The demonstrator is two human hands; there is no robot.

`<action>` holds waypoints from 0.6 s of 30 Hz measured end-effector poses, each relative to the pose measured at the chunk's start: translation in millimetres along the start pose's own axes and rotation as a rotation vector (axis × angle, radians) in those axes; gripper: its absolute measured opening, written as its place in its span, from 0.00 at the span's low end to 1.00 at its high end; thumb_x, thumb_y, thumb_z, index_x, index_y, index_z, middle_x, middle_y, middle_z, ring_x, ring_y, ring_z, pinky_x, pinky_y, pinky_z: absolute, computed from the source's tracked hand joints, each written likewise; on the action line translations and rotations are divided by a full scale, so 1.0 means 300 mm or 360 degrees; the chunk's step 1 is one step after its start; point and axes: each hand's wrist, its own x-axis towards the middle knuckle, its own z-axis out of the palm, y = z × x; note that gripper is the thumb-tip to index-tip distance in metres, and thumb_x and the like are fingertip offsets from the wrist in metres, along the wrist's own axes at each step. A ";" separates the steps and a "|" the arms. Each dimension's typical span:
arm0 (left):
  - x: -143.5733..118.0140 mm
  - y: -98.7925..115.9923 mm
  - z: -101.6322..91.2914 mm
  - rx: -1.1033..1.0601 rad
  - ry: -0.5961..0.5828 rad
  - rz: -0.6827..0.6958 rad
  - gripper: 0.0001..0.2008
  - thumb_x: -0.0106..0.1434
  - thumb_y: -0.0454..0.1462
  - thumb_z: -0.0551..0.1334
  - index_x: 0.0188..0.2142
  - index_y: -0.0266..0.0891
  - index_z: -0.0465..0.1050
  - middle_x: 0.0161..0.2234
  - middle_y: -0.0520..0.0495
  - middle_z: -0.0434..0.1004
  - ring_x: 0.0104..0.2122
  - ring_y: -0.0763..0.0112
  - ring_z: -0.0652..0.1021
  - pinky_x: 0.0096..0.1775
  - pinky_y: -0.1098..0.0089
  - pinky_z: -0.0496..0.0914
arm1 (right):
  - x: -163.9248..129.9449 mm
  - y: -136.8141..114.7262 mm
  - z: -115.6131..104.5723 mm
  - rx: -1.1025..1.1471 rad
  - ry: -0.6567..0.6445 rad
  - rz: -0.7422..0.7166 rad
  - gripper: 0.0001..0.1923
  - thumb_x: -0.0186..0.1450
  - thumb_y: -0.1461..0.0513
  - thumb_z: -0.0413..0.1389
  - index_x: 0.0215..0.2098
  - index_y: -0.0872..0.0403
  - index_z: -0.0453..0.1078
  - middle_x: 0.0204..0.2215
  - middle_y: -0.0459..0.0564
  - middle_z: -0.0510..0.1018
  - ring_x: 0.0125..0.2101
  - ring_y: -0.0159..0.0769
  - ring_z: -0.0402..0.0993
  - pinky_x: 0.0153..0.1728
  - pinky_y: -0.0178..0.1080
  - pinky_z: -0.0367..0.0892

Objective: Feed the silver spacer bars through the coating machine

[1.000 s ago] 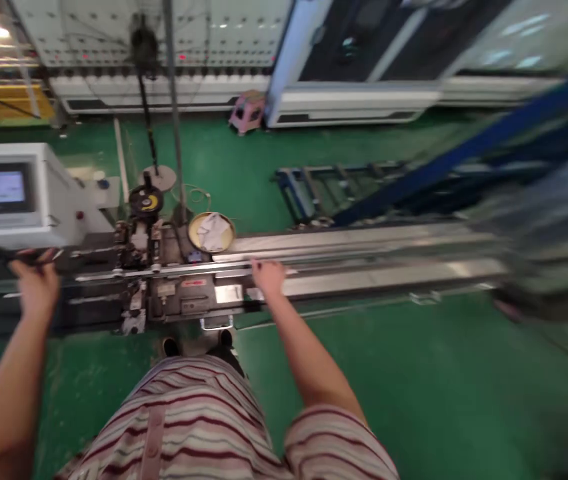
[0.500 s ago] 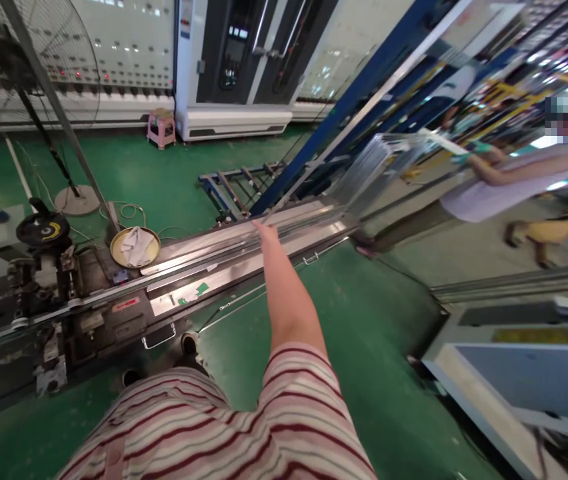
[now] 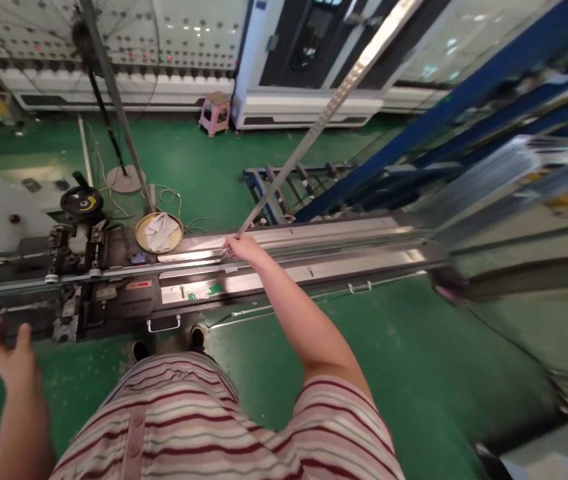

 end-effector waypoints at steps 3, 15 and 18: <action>-0.089 -0.080 0.024 -0.0188 0.0161 -0.0030 0.26 0.57 0.45 0.68 0.55 0.54 0.70 0.57 0.54 0.72 0.59 0.57 0.71 0.61 0.51 0.67 | -0.028 -0.042 0.120 -0.0103 -0.0195 -0.0108 0.13 0.67 0.65 0.50 0.37 0.60 0.78 0.30 0.54 0.81 0.29 0.34 0.78 0.34 0.33 0.73; -0.061 -0.286 -0.278 0.0004 0.0066 0.0005 0.16 0.65 0.42 0.61 0.51 0.43 0.73 0.57 0.39 0.70 0.57 0.60 0.71 0.52 0.60 0.70 | -0.104 -0.237 0.697 -0.0495 -0.0499 -0.0337 0.13 0.65 0.61 0.52 0.38 0.59 0.78 0.28 0.54 0.82 0.31 0.39 0.81 0.37 0.38 0.75; -0.036 -0.393 -0.375 0.0038 0.0078 -0.0052 0.14 0.65 0.43 0.61 0.48 0.41 0.75 0.56 0.39 0.71 0.56 0.59 0.71 0.51 0.59 0.71 | -0.129 -0.298 0.852 -0.0509 -0.0535 -0.0359 0.13 0.65 0.62 0.52 0.38 0.59 0.78 0.28 0.54 0.81 0.31 0.38 0.81 0.34 0.37 0.76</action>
